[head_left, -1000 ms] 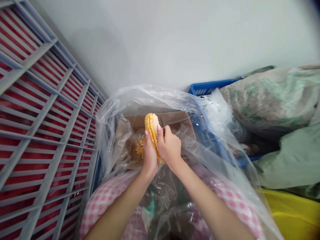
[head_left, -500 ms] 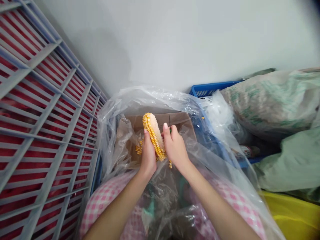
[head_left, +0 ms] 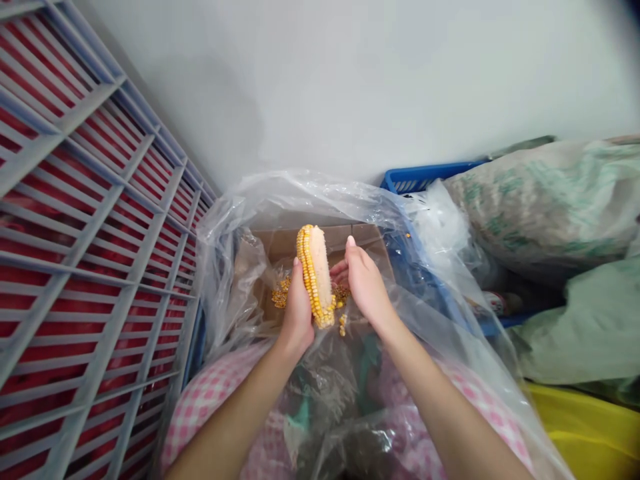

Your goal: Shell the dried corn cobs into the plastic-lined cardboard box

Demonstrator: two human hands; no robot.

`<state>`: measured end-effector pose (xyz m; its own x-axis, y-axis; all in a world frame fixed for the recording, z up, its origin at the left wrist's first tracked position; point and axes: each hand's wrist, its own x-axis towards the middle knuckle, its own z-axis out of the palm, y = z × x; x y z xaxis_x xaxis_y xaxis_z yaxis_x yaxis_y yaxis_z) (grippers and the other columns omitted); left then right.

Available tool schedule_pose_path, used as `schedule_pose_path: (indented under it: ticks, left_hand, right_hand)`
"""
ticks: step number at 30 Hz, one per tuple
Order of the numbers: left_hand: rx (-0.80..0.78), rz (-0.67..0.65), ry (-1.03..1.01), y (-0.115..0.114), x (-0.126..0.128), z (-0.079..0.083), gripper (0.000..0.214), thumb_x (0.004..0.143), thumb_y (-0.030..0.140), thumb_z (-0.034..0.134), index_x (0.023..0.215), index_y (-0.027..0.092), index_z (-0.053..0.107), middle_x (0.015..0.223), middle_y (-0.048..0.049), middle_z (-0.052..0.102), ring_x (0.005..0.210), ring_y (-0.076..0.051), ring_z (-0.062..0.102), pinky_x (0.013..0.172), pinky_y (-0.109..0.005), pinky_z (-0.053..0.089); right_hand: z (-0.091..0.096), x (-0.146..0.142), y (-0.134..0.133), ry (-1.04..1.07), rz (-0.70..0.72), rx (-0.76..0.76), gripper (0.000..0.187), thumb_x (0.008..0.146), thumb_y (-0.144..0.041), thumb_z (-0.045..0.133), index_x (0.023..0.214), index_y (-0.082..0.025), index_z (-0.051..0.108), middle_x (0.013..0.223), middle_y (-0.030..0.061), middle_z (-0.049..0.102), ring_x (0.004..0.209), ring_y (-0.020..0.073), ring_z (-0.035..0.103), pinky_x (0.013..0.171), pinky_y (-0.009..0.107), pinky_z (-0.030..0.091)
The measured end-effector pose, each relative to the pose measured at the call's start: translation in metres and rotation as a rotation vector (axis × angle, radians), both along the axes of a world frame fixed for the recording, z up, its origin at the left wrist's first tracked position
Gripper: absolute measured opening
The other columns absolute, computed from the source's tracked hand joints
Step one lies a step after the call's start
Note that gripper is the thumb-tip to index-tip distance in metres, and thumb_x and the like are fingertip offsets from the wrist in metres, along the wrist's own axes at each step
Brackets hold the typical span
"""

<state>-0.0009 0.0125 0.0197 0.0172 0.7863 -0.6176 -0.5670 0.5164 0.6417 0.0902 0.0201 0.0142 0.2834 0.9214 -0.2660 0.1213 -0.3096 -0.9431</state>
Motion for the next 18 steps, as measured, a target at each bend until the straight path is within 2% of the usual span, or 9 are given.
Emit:
schedule_pose_path:
  ticks: [4,10,14,18]
  left_hand:
    - [0.032,0.010,0.010,0.000,-0.001,-0.004,0.042,0.083,0.046,0.039,0.101,0.014,0.060,0.087,-0.0045,0.069,0.085,-0.016,0.064,0.075,-0.025,0.050]
    - [0.232,-0.042,0.077,-0.007,0.005,-0.009,0.047,0.084,0.049,0.036,0.103,0.014,0.062,0.103,-0.0073,0.066,0.102,-0.018,0.058,0.091,-0.028,0.042]
    - [0.247,-0.041,0.284,-0.014,0.005,-0.014,0.050,0.081,0.054,0.037,0.103,0.016,0.062,0.109,-0.0078,0.064,0.106,-0.019,0.055,0.094,-0.030,0.039]
    - [0.245,-0.060,0.380,-0.019,0.005,-0.017,0.053,0.081,0.057,0.036,0.103,0.017,0.061,0.111,-0.0083,0.063,0.106,-0.020,0.055,0.093,-0.031,0.040]
  right_hand:
    - [0.004,-0.006,-0.005,-0.161,-0.038,0.109,0.042,0.082,-0.060,0.027,0.071,-0.022,0.042,0.066,0.0005,0.056,0.063,0.0162,0.054,0.058,0.027,0.037]
    - [0.002,-0.025,-0.016,-0.334,-0.026,0.142,0.034,0.084,-0.055,0.028,0.077,-0.023,0.036,0.073,0.0002,0.052,0.067,0.0177,0.051,0.058,0.028,0.031]
    - [-0.002,-0.029,-0.019,-0.274,-0.061,0.139,0.031,0.085,-0.053,0.026,0.077,-0.023,0.034,0.071,-0.0007,0.050,0.065,0.0171,0.050,0.058,0.027,0.031]
    - [-0.004,-0.029,-0.018,-0.143,-0.132,0.138,0.033,0.086,-0.052,0.025,0.074,-0.023,0.034,0.067,-0.0018,0.049,0.062,0.0159,0.047,0.059,0.027,0.031]
